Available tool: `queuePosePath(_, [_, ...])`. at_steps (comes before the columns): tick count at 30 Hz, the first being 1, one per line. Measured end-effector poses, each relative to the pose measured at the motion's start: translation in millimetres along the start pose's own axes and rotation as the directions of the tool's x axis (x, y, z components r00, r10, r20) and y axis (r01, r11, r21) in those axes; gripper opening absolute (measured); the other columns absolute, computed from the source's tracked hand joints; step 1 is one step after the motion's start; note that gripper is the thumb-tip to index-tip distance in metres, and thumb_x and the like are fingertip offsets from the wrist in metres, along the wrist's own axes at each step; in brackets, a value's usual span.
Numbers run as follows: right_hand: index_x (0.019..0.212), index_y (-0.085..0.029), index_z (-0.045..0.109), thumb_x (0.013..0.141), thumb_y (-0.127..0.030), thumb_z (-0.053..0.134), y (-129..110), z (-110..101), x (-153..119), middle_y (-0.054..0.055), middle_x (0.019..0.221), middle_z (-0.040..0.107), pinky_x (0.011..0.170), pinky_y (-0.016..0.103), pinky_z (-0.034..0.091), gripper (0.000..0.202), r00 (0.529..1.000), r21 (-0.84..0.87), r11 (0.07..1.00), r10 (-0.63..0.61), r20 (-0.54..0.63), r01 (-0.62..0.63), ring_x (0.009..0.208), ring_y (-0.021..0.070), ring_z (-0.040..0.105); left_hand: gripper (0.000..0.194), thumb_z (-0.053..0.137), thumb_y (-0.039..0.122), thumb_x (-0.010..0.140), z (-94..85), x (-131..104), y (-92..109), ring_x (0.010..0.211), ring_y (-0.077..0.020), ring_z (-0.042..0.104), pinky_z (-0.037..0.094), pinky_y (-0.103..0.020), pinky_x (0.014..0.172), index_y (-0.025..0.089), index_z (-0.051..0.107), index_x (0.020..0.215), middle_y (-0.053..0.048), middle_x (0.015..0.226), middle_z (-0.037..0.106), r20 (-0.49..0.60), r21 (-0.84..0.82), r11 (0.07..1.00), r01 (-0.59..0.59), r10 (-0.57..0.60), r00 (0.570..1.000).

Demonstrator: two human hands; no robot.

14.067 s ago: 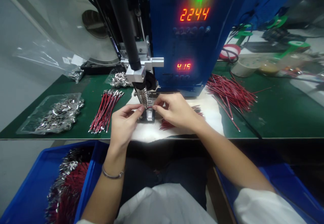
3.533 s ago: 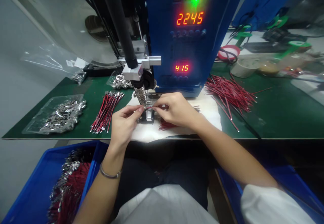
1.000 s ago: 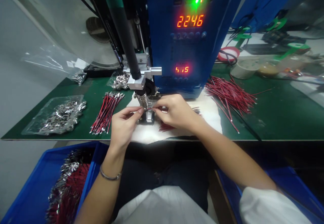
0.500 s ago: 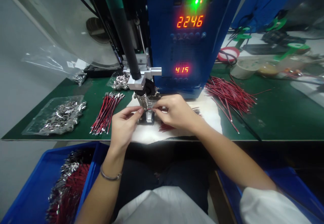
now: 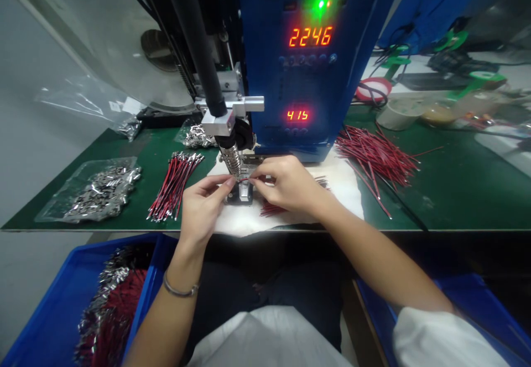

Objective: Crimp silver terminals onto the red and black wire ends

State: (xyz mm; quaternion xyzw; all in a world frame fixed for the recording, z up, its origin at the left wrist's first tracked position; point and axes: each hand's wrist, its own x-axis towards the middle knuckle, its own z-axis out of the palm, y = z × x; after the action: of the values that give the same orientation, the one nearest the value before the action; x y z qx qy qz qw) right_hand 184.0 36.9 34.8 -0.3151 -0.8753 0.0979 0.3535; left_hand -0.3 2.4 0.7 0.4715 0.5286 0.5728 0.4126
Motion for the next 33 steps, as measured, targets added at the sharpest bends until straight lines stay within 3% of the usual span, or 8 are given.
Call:
queuePosePath(10, [0.092, -0.012, 0.073, 0.088, -0.021, 0.058, 5, -3, -2, 0.008, 0.078, 0.068, 0.062, 0.026, 0.045, 0.018, 0.996, -0.028, 0.999, -0.022, 0.089, 0.025, 0.069, 0.0159, 0.062, 0.019, 0.075, 0.035, 0.071, -0.8, 0, -1, 0.056, -0.0097, 0.047, 0.033, -0.022, 0.05, 0.017, 0.075, 0.079, -0.003, 0.068, 0.065, 0.024, -0.007, 1.0, -0.03, 0.03, 0.999])
queuePosePath(15, [0.096, -0.013, 0.072, 0.09, -0.019, 0.056, 10, -4, -3, 0.009, 0.082, 0.068, 0.065, 0.026, 0.045, 0.019, 0.988, -0.018, 0.998, -0.065, 0.14, 0.068, 0.073, 0.0163, 0.063, 0.022, 0.075, 0.037, 0.072, -0.6, 1, -1, 0.052, -0.0087, 0.044, 0.03, -0.022, 0.047, 0.016, 0.074, 0.079, -0.003, 0.069, 0.066, 0.028, 0.011, 1.0, -0.021, 0.021, 0.999])
queuePosePath(33, [0.094, -0.015, 0.07, 0.088, -0.013, 0.055, 7, -5, -2, 0.008, 0.084, 0.069, 0.067, 0.027, 0.048, 0.017, 0.988, 0.05, 0.996, -0.081, 0.128, 0.075, 0.075, 0.0167, 0.064, 0.02, 0.074, 0.033, 0.072, 1.3, 2, -1, 0.064, -0.0134, 0.059, 0.043, -0.024, 0.059, 0.014, 0.073, 0.078, -0.006, 0.074, 0.07, 0.037, 0.008, 0.999, -0.038, 0.038, 0.999])
